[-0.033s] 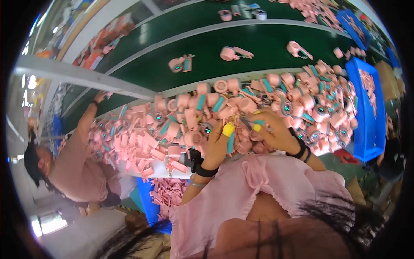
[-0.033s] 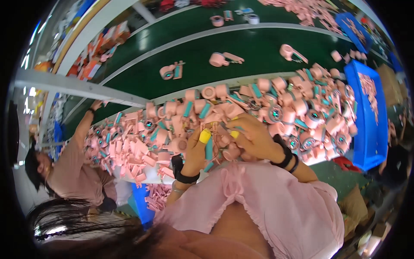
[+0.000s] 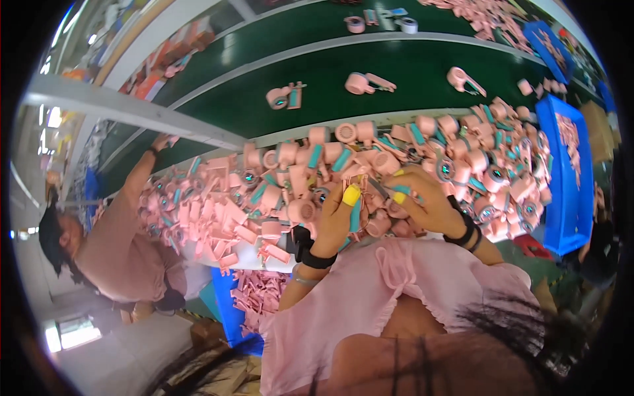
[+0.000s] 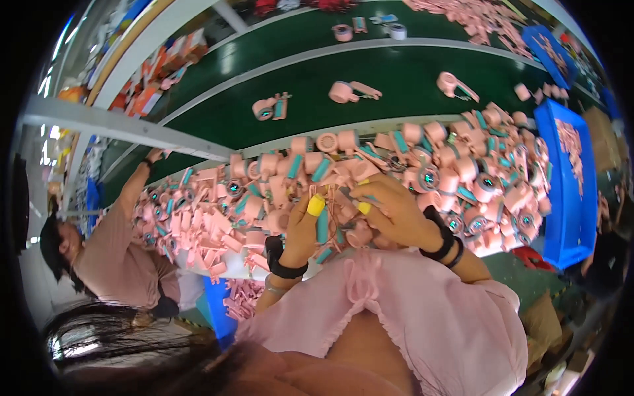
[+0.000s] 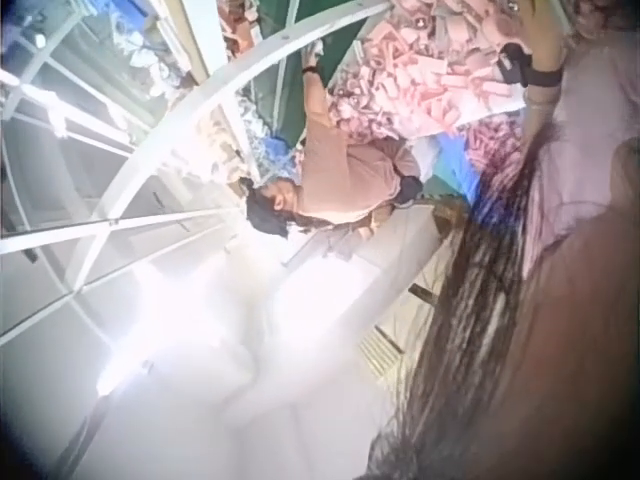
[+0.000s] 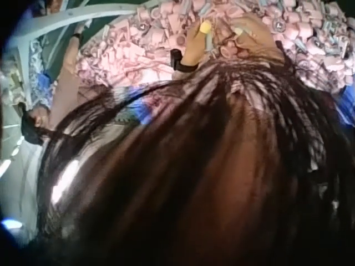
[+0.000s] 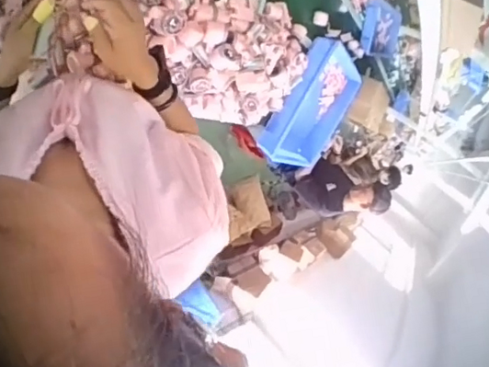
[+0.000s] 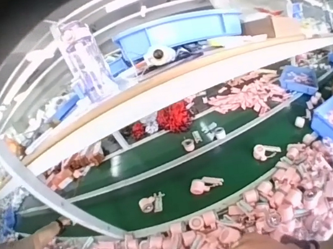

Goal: Assembling small pink plastic components by attaching yellow parts on a factory production line.

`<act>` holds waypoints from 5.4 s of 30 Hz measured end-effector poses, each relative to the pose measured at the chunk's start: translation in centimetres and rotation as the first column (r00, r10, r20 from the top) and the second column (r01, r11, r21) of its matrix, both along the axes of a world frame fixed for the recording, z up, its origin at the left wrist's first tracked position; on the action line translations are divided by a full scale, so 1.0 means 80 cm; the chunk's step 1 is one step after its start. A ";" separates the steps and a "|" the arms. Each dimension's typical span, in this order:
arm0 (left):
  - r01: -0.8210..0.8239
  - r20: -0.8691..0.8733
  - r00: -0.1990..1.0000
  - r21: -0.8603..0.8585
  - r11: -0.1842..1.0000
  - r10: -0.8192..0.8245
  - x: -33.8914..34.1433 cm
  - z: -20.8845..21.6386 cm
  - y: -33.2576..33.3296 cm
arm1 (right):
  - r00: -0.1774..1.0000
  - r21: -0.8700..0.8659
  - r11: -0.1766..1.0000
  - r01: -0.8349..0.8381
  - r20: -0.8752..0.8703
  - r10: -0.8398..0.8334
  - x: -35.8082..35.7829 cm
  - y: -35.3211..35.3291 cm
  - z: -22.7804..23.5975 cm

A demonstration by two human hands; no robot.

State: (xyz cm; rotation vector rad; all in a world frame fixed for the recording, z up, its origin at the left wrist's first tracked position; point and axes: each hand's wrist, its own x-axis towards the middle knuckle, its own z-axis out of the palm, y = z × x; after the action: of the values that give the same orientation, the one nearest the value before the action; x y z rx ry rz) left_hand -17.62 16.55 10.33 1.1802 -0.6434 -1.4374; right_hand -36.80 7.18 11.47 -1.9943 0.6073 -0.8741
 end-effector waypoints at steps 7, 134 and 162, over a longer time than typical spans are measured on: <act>-0.332 0.363 0.869 -0.074 0.940 0.336 0.064 -0.035 -0.039 | 0.735 -0.353 0.730 -0.585 0.149 0.661 0.110 0.055 0.117; 0.098 0.186 0.978 -0.035 0.995 -0.090 0.001 0.001 0.006 | 0.961 -0.128 0.954 0.270 0.093 -0.259 0.011 0.045 0.000; 0.268 0.183 0.956 -0.231 0.935 -0.229 -0.013 0.030 0.002 | 0.928 -0.243 0.906 0.347 0.229 -0.293 0.019 0.045 -0.008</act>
State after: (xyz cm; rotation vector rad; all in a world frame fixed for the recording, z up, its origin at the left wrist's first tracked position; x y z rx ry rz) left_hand -18.63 16.71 12.69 1.0387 -1.0850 -1.4304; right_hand -35.28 10.76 10.79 -2.0585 0.7503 -1.4021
